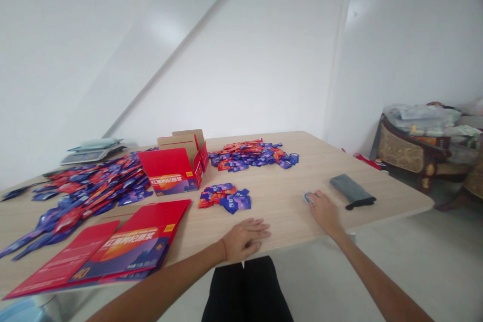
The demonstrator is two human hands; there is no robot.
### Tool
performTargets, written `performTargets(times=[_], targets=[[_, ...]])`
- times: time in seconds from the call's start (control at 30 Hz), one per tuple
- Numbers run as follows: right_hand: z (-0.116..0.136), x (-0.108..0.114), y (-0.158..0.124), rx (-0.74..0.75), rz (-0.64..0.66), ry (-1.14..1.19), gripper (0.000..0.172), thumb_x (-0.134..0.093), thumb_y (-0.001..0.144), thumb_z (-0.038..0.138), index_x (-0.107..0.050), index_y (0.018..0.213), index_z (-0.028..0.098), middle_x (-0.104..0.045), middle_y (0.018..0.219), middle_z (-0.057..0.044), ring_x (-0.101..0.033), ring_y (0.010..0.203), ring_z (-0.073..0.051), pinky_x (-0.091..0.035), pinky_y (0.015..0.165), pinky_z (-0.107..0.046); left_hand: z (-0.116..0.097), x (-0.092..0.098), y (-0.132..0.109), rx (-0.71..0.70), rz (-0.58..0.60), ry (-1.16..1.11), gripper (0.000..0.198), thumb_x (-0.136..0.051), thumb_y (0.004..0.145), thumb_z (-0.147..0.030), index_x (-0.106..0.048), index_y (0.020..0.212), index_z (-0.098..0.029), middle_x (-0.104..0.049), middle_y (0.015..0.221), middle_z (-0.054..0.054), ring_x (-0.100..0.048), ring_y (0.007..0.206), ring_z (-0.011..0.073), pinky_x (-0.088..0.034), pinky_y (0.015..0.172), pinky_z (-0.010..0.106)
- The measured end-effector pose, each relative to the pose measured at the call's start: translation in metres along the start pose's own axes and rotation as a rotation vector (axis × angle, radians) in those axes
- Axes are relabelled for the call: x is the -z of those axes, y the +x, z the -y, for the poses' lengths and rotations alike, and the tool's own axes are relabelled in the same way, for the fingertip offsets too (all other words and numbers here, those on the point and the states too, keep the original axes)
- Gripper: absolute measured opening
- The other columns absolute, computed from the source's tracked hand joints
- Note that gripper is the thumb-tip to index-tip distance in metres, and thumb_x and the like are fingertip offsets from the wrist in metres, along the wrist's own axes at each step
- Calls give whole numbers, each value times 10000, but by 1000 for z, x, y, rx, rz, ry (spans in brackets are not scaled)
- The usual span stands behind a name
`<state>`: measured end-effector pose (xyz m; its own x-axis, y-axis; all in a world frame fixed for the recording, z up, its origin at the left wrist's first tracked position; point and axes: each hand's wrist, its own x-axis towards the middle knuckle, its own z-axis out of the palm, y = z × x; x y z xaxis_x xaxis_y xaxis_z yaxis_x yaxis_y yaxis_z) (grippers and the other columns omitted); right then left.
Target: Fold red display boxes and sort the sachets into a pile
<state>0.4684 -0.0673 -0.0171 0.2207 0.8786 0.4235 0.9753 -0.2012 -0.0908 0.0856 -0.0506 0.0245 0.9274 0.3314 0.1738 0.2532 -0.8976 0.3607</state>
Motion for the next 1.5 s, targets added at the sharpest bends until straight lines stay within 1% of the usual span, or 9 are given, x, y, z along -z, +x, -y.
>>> performTargets(times=[0.17,0.37,0.67,0.9,1.07,1.17,1.5], targets=[[-2,-2,1,5,6,-10,304,-480,1013,235,-697,1225,223,-644,1193,-88,-593,1037,-197,-389,817,-275,5,-2,0,-31,3,-11,540,-529,971,-317,-533,1511,-310,-452,1605,15,-377,1516,270,-283,1263,491],[-3,-3,0,7,-12,-20,288,-486,1006,229,-703,1195,232,-647,1171,-80,-596,1022,-196,-390,788,-275,7,-4,0,-34,-6,-11,524,-519,995,-344,-518,1519,-336,-449,1609,-2,-366,1522,261,-273,1270,481],[-2,0,0,12,-15,-20,297,-485,1007,219,-704,1209,234,-645,1164,-77,-603,1000,-192,-386,764,-271,8,-5,0,-46,-8,-4,538,-519,992,-332,-506,1529,-325,-453,1606,10,-373,1519,265,-277,1267,492],[-1,0,0,9,-17,-15,287,-498,1002,217,-703,1203,235,-649,1154,-78,-594,1017,-191,-385,794,-263,6,-3,0,-43,-10,-5,546,-529,982,-309,-510,1527,-324,-457,1603,9,-380,1515,266,-288,1264,495],[0,0,0,4,9,3,296,-494,998,213,-700,1210,230,-655,1168,-83,-589,1017,-189,-387,815,-269,7,-4,0,-45,-15,-7,536,-529,984,-321,-520,1520,-320,-463,1600,17,-384,1513,269,-292,1261,495],[-1,-1,0,10,-8,7,308,-484,999,201,-693,1223,223,-652,1179,-86,-592,1024,-191,-386,822,-271,8,-5,0,-45,-17,-4,539,-528,980,-316,-520,1520,-322,-461,1601,15,-385,1513,268,-291,1260,501],[-2,-3,0,7,-12,1,298,-492,999,210,-697,1213,231,-648,1176,-81,-590,1046,-195,-387,811,-267,6,-4,0,-42,-10,-4,554,-535,968,-300,-516,1522,-321,-458,1603,12,-384,1514,263,-286,1264,490]])
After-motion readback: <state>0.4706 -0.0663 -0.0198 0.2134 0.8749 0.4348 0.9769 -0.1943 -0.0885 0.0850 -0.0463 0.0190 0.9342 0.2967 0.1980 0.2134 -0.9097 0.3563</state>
